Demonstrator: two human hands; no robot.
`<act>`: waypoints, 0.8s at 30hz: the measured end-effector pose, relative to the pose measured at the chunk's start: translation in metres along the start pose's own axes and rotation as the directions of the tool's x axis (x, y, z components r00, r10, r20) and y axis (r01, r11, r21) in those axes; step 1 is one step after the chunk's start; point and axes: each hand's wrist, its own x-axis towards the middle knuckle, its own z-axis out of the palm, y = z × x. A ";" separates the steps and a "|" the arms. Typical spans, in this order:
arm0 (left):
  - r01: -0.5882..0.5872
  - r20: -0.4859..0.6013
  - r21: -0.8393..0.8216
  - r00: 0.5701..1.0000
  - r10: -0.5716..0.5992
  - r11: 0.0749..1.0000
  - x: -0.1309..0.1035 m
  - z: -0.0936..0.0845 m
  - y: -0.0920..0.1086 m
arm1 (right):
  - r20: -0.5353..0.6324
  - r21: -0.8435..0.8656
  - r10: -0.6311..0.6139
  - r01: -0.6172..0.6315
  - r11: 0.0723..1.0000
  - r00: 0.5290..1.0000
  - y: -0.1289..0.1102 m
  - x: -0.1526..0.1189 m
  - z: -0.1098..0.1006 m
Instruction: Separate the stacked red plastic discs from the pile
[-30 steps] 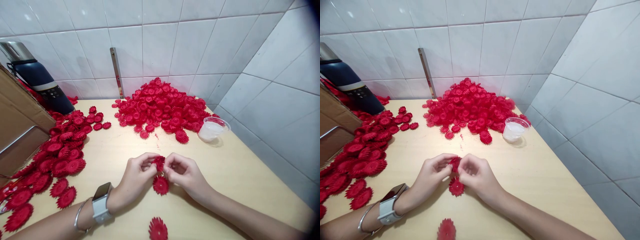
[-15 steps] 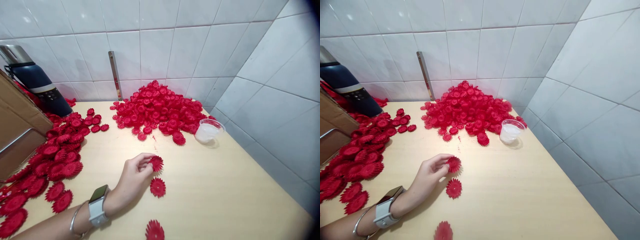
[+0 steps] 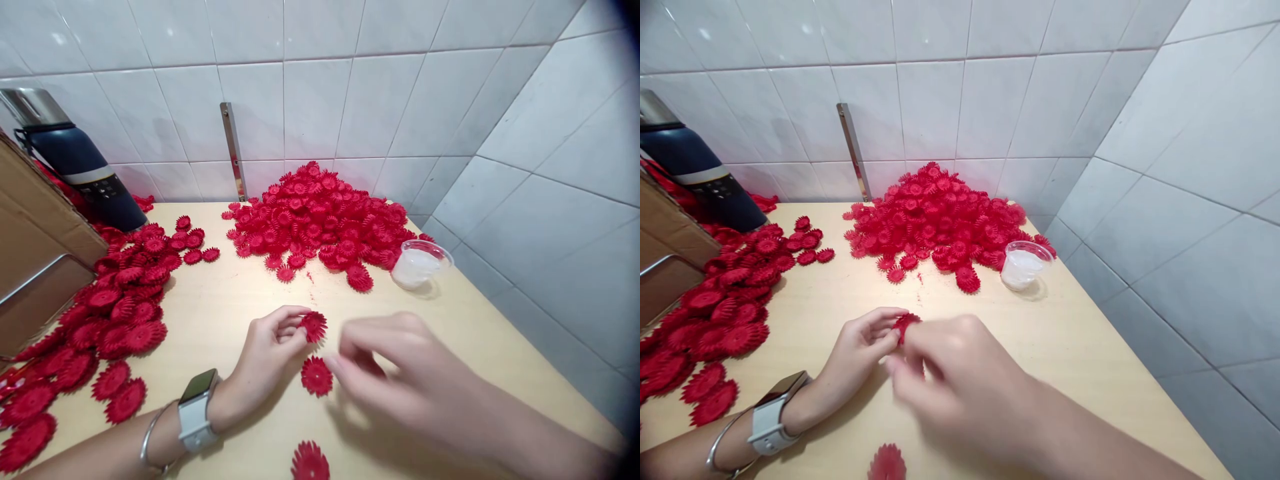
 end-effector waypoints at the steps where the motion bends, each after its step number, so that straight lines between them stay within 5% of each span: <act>1: -0.010 0.012 -0.011 1.000 0.010 1.000 0.000 -0.001 -0.001 | 0.043 -0.062 0.024 -0.021 0.998 0.999 0.003 0.010 0.000; 6: -0.050 0.067 0.000 0.997 0.049 0.999 -0.001 -0.003 -0.005 | 0.120 -0.179 0.135 -0.113 0.977 0.983 0.017 0.033 0.013; 14: -0.097 0.056 0.122 0.994 0.091 0.988 -0.003 -0.002 -0.005 | 0.047 0.175 0.047 -0.054 0.983 0.998 0.025 0.021 0.026; 16: -0.092 0.024 0.165 0.996 0.089 0.982 0.000 -0.004 -0.006 | 0.050 0.441 0.108 -0.119 0.890 0.993 0.031 0.023 0.028; 19: -0.063 -0.047 0.213 0.996 0.075 0.975 0.004 -0.007 -0.008 | 0.091 0.764 0.264 -0.237 0.601 0.960 0.043 0.027 0.030; 24: -0.020 -0.055 0.174 0.998 0.030 0.985 0.006 -0.007 -0.011 | 0.030 0.891 0.350 -0.184 0.416 0.936 0.056 0.031 0.030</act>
